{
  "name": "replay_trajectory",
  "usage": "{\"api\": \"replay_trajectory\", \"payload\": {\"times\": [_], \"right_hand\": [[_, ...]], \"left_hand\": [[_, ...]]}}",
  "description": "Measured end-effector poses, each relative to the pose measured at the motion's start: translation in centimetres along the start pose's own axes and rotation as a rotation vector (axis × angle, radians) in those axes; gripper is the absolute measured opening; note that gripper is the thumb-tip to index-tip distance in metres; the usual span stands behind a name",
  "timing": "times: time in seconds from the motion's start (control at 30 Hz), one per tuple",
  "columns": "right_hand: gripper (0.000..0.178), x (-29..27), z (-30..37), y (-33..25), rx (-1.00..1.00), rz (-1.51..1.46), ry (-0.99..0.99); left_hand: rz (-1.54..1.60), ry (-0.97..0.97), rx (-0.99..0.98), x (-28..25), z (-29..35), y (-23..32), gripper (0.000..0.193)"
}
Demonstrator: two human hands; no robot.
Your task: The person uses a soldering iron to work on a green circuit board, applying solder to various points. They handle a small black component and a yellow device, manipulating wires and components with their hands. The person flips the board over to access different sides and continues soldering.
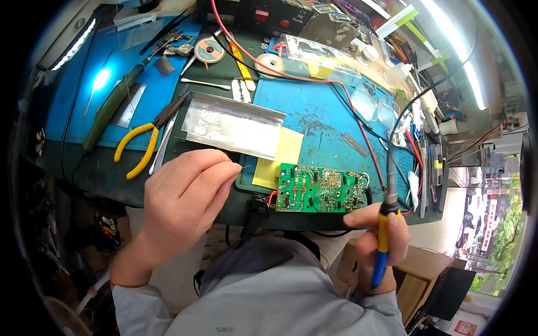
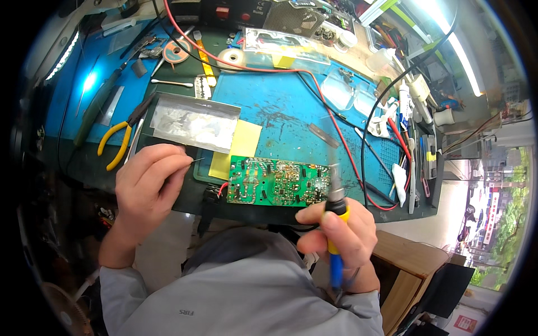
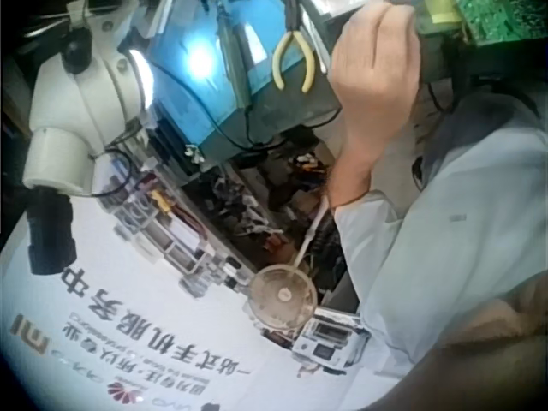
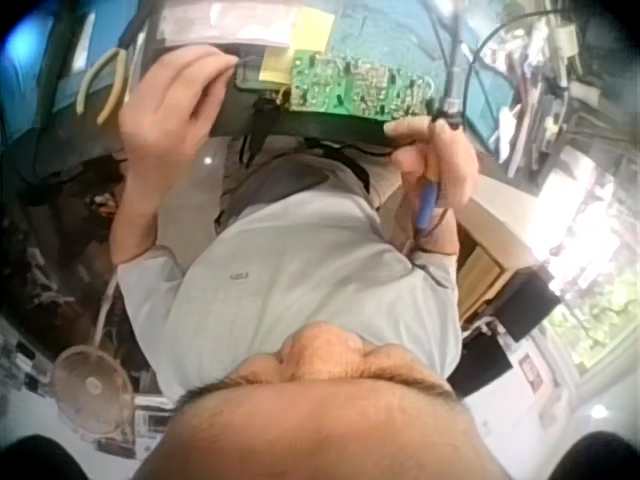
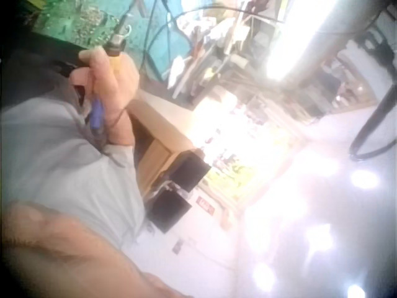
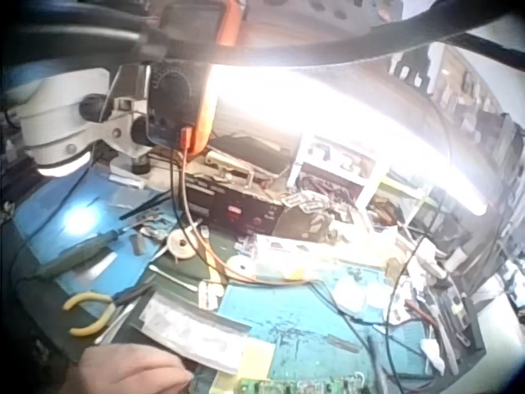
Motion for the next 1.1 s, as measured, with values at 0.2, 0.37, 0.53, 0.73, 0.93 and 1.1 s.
{"api": "replay_trajectory", "payload": {"times": [0.2, 0.37, 0.53, 0.73, 0.93, 1.1], "right_hand": [[0.058, 2.5, -5.6, -0.4, 0.065, 0.378, -0.350], [0.062, 3.0, -6.3, -0.1, 0.089, 0.305, -0.436], [0.064, 2.1, -4.7, -0.1, 0.140, 0.057, -0.322], [0.086, 0.6, -2.4, 0.9, 0.064, -0.145, -0.287], [0.068, 0.3, -2.1, 0.6, 0.047, -0.311, -0.159], [0.061, 0.0, -0.6, 0.8, 0.008, -0.250, -0.032]], "left_hand": [[-0.106, -0.039, -0.028, -0.8, 1.1, 0.4, 0.040], [0.061, -0.073, -0.118, -0.4, 3.0, 3.0, 0.066], [0.190, 0.006, -0.119, 2.0, 3.6, 4.0, 0.074], [0.387, 0.195, 0.084, 2.5, 2.6, 4.9, 0.049], [0.495, 0.198, 0.182, 2.6, 1.4, 6.3, 0.024], [0.558, 0.210, 0.193, 3.4, 1.3, 7.0, 0.023]]}}
Point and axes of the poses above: each hand's wrist, its own z-axis away from the middle knuckle, its own x-axis out of the palm, y = z × x, the point moved 5 cm from there along -z, towards the middle knuckle, and after that the axes turned 7 degrees about -y, right-handed, at the moved point
